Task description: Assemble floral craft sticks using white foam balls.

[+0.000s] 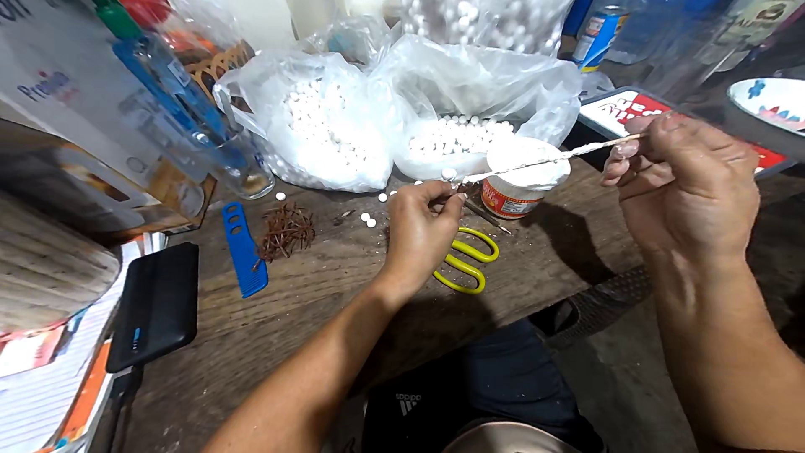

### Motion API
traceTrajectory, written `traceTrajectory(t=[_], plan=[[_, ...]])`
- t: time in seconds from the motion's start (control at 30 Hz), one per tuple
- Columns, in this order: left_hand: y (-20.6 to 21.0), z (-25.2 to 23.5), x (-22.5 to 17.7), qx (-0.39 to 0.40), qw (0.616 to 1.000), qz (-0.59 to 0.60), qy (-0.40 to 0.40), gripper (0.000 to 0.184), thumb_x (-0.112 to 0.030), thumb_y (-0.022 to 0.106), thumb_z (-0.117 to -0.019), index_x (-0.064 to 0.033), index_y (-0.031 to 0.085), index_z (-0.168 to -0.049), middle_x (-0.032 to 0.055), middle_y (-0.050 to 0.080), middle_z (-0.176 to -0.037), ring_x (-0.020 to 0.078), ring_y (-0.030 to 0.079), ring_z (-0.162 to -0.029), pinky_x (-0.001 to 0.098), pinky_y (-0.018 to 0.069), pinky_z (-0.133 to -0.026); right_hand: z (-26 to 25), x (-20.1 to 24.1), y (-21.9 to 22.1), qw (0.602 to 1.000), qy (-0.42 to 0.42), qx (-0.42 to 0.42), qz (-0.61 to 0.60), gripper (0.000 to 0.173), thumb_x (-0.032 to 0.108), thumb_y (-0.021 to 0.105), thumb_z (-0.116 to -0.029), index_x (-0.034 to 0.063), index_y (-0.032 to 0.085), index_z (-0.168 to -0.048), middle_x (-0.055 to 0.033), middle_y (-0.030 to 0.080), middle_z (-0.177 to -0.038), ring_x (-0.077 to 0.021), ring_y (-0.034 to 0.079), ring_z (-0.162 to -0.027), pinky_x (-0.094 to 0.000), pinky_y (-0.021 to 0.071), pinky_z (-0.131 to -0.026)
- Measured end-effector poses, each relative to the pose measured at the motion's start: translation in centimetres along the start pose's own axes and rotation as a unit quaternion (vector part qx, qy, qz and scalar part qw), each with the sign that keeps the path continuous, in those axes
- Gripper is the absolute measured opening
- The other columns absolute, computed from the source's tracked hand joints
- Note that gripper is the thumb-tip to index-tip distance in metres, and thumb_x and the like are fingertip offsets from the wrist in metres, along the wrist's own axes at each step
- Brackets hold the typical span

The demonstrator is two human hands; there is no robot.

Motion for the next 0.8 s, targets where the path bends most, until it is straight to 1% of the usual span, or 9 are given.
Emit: traceTrajectory(t=[0.13,0.27,0.4,0.57,0.67,0.73,0.8], plan=[[0.0,0.0,-0.1,0.0,1.0,0.001,-0.002,0.005,0.004,0.068,-0.0907,0.0044,0.072,-0.088,0.0069,0.07,-0.076,0.0019,0.068,-0.066,0.0174,0.0579,-0.066,-0.1,-0.3,0.0,1.0,0.007,0.003,0.004,0.035,0.006,0.039,-0.108,0.0104,0.071,-0.095,0.0064,0.072,-0.08,-0.0031,0.067,-0.065,-0.0178,0.0588,-0.065],[0.0,0.0,0.0,-0.002,1.0,-0.007,0.001,0.005,0.003,0.068,-0.0912,0.0042,0.072,-0.087,0.0072,0.071,-0.076,0.0015,0.067,-0.066,0.0168,0.057,-0.066,-0.2,-0.4,-0.3,1.0,0.016,-0.017,0.005,0.036,0.006,0.037,-0.1085,0.0106,0.07,-0.096,0.0067,0.072,-0.078,-0.0032,0.067,-0.064,-0.0177,0.0586,-0.065],[0.0,0.0,0.0,0.0,1.0,-0.01,0.001,0.005,0.003,0.069,-0.0911,0.004,0.072,-0.087,0.0074,0.071,-0.076,0.0016,0.068,-0.066,0.0169,0.0573,-0.066,-0.1,-0.5,-0.4,0.998,0.053,-0.021,-0.015,0.036,0.012,0.036,-0.1105,0.0116,0.07,-0.1,0.0081,0.07,-0.078,-0.002,0.065,-0.065,-0.0167,0.0572,-0.066],[-0.1,0.2,0.0,0.004,1.0,-0.018,0.008,0.004,0.003,0.07,-0.0921,0.0045,0.072,-0.089,0.0088,0.071,-0.077,0.0039,0.068,-0.065,0.0187,0.0583,-0.065,-0.4,-1.1,-1.6,0.994,0.095,-0.038,-0.048,0.037,0.017,0.033,-0.112,0.0141,0.067,-0.096,0.0081,0.068,-0.076,-0.0014,0.065,-0.066,-0.0157,0.0562,-0.066],[-0.6,0.2,0.0,0.005,1.0,-0.027,0.009,0.005,0.001,0.07,-0.0927,0.0029,0.072,-0.089,0.0081,0.071,-0.078,0.0041,0.068,-0.066,0.0192,0.0579,-0.064,-1.1,-1.1,-3.2,0.995,0.066,-0.061,-0.04,0.037,0.013,0.034,-0.1108,0.0146,0.067,-0.094,0.0083,0.069,-0.078,-0.0016,0.066,-0.068,-0.0164,0.0566,-0.067],[-1.9,0.2,-0.2,0.011,0.999,-0.036,0.005,0.005,-0.002,0.07,-0.0944,0.0017,0.072,-0.092,0.0067,0.072,-0.08,0.0032,0.067,-0.067,0.019,0.0568,-0.064,-1.7,-1.1,-4.2,0.997,0.02,-0.074,0.003,0.034,0.011,0.036,-0.1097,0.0141,0.067,-0.094,0.0087,0.071,-0.079,-0.0026,0.067,-0.067,-0.0179,0.058,-0.066],[-3.9,-0.1,-0.4,-0.002,0.999,-0.035,-0.004,0.006,-0.002,0.069,-0.095,0.0032,0.071,-0.094,0.0056,0.072,-0.083,0.0018,0.067,-0.069,0.0181,0.0572,-0.067,-2.1,-1.5,-4.4,0.995,-0.009,-0.078,0.056,0.031,0.009,0.038,-0.1093,0.0136,0.066,-0.096,0.0099,0.073,-0.08,-0.0027,0.069,-0.067,-0.0189,0.0597,-0.066]])
Point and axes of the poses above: each hand's wrist, its own z-axis away from the middle knuckle, its own y-axis out of the palm, x = y × z, the point moved 4 cm from there along -z, towards the middle knuckle
